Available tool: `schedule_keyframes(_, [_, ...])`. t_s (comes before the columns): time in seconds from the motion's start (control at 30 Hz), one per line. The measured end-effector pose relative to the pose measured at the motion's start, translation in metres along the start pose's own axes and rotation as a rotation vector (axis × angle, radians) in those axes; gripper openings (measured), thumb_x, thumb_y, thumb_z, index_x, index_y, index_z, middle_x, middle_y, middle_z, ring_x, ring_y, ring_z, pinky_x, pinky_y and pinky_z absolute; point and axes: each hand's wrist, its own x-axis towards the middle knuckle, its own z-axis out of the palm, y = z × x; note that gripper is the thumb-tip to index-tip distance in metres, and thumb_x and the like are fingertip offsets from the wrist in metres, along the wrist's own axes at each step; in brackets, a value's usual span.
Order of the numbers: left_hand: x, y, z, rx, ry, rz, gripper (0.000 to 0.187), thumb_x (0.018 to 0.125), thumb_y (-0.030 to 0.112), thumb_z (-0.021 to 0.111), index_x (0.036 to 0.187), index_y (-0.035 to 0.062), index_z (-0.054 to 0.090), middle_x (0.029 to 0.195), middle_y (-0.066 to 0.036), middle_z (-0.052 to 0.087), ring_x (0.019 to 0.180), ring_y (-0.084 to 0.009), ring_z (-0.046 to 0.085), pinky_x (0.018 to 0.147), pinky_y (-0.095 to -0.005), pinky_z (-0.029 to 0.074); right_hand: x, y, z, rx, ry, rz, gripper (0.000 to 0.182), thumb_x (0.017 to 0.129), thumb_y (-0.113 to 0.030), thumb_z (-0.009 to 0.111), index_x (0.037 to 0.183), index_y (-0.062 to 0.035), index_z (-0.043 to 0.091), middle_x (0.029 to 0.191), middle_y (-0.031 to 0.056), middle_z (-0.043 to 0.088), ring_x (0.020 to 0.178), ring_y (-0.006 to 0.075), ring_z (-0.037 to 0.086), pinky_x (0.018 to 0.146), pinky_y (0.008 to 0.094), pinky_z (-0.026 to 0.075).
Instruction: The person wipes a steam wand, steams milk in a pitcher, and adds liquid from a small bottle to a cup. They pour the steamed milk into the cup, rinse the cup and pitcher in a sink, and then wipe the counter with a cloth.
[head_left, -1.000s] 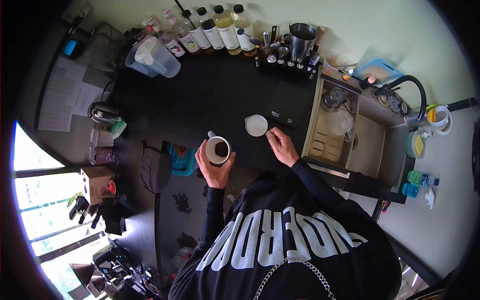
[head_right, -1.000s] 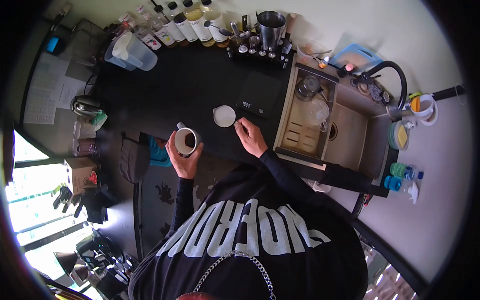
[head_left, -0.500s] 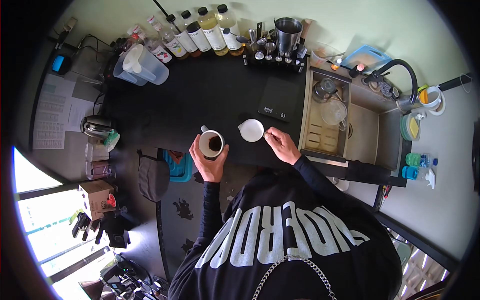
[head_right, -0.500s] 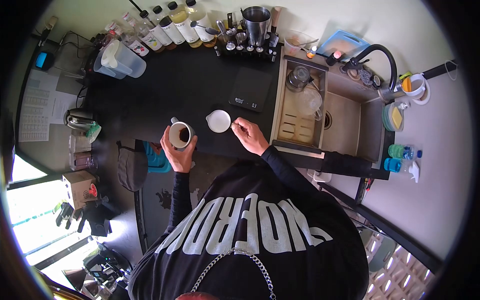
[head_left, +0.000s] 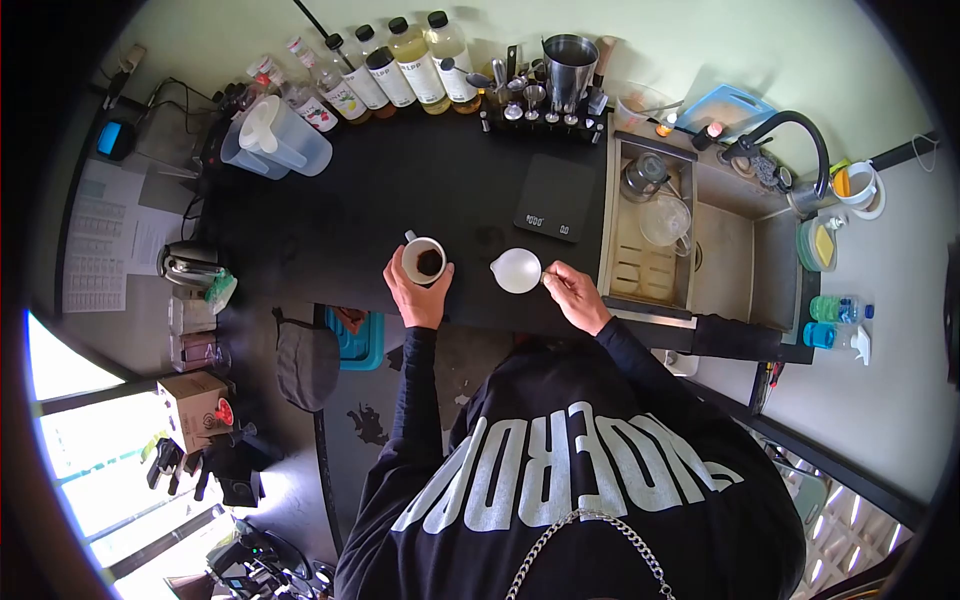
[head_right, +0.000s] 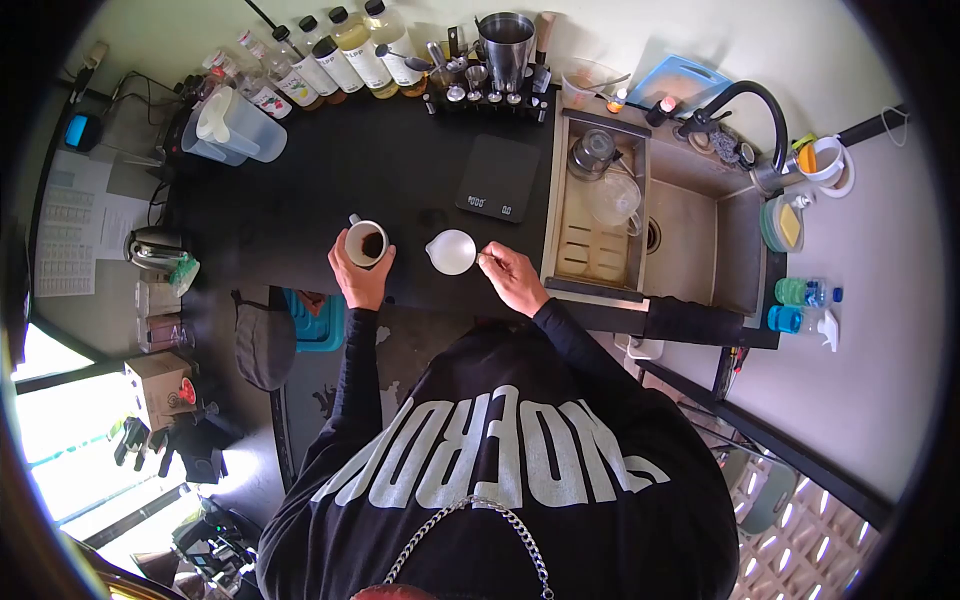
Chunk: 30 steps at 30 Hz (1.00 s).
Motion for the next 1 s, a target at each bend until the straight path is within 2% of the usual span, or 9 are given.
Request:
schedule_keyframes(0.13, [-0.002,0.002,0.001,-0.001,-0.038,-0.017,0.092,0.067,0.032,0.093,0.141,0.0024,0.047,0.136,-0.021,0.049,0.127,-0.0379,0.051,0.105,-0.0479,0.045,-0.002,-0.006,-0.003,-0.044,0.026,-0.015,0.023,0.104,-0.021,0.058,0.090,-0.0028,0.055,0.067,-0.0013,0.039,0.063,0.0060,0.036,0.056,0.0279,0.033])
schedule_keyframes(0.23, [0.003,0.025,-0.008,0.003,-0.070,-0.012,0.095,0.074,0.037,0.088,0.147,0.0008,0.039,0.142,-0.025,0.044,0.135,-0.0429,0.042,0.109,-0.0497,0.041,-0.001,-0.014,-0.004,-0.066,0.046,-0.031,0.022,0.103,-0.020,0.058,0.090,-0.0026,0.055,0.068,-0.0011,0.039,0.064,0.0061,0.036,0.057,0.0278,0.034])
schedule_keyframes(0.3, [0.009,0.051,-0.016,-0.129,-0.068,0.222,0.092,0.083,0.046,0.079,0.149,-0.0027,0.037,0.147,-0.028,0.039,0.141,-0.0445,0.035,0.111,-0.0519,0.038,-0.001,-0.013,-0.004,-0.065,0.048,-0.017,0.022,0.103,-0.020,0.058,0.090,-0.0024,0.056,0.068,-0.0010,0.040,0.064,0.0059,0.037,0.057,0.0278,0.034])
schedule_keyframes(0.4, [0.035,0.112,-0.017,-0.273,-0.445,0.649,0.076,0.089,0.053,0.068,0.138,-0.0037,0.054,0.136,-0.025,0.056,0.134,-0.0454,0.047,0.115,-0.0530,0.034,0.001,-0.005,-0.003,0.014,0.041,0.042,0.019,0.101,-0.019,0.060,0.092,-0.0020,0.060,0.070,-0.0001,0.050,0.067,0.0053,0.042,0.058,0.0275,0.036])
schedule_keyframes(0.43, [0.029,0.125,-0.009,-0.096,-0.507,0.735,0.076,0.088,0.056,0.068,0.138,-0.0009,0.055,0.138,-0.022,0.057,0.138,-0.0423,0.046,0.118,-0.0544,0.031,0.002,-0.002,-0.002,0.017,0.026,0.043,0.019,0.101,-0.019,0.060,0.092,-0.0020,0.060,0.070,-0.0001,0.050,0.067,0.0053,0.042,0.058,0.0275,0.036])
schedule_keyframes(0.5, [0.018,0.139,0.014,-0.037,-0.604,0.739,0.082,0.088,0.063,0.064,0.141,0.0021,0.053,0.145,-0.018,0.053,0.144,-0.0372,0.040,0.120,-0.0547,0.027,0.005,0.003,0.000,-0.012,0.076,-0.089,0.017,0.099,-0.018,0.062,0.093,-0.0018,0.060,0.071,0.0021,0.053,0.068,0.0078,0.045,0.061,0.0288,0.040])
schedule_keyframes(0.53, [0.012,0.137,0.028,0.024,-0.616,0.763,0.084,0.089,0.066,0.061,0.143,0.0021,0.052,0.147,-0.017,0.052,0.145,-0.0371,0.039,0.121,-0.0547,0.025,0.007,0.012,0.001,-0.075,0.075,-0.076,0.015,0.098,-0.018,0.062,0.096,-0.0023,0.062,0.076,0.0062,0.062,0.072,0.0113,0.054,0.066,0.0313,0.046])
schedule_keyframes(0.73, [0.005,0.132,0.045,0.106,-0.663,0.828,0.094,0.088,0.075,0.051,0.147,0.0025,0.047,0.151,-0.016,0.048,0.147,-0.0364,0.036,0.122,-0.0549,0.021,0.006,0.015,0.007,-0.014,0.140,-0.035,0.015,0.099,-0.018,0.060,0.102,-0.0034,0.065,0.091,0.0114,0.071,0.083,0.0169,0.067,0.076,0.0336,0.053])
schedule_keyframes(1.0, [0.011,0.128,0.047,0.153,-0.673,0.818,0.099,0.086,0.079,0.049,0.149,0.0028,0.044,0.153,-0.016,0.046,0.148,-0.0361,0.035,0.121,-0.0567,0.021,0.012,0.025,0.005,-0.041,0.134,-0.035,0.014,0.098,-0.017,0.062,0.096,-0.0034,0.063,0.083,0.0085,0.067,0.076,0.0142,0.063,0.071,0.0320,0.051])
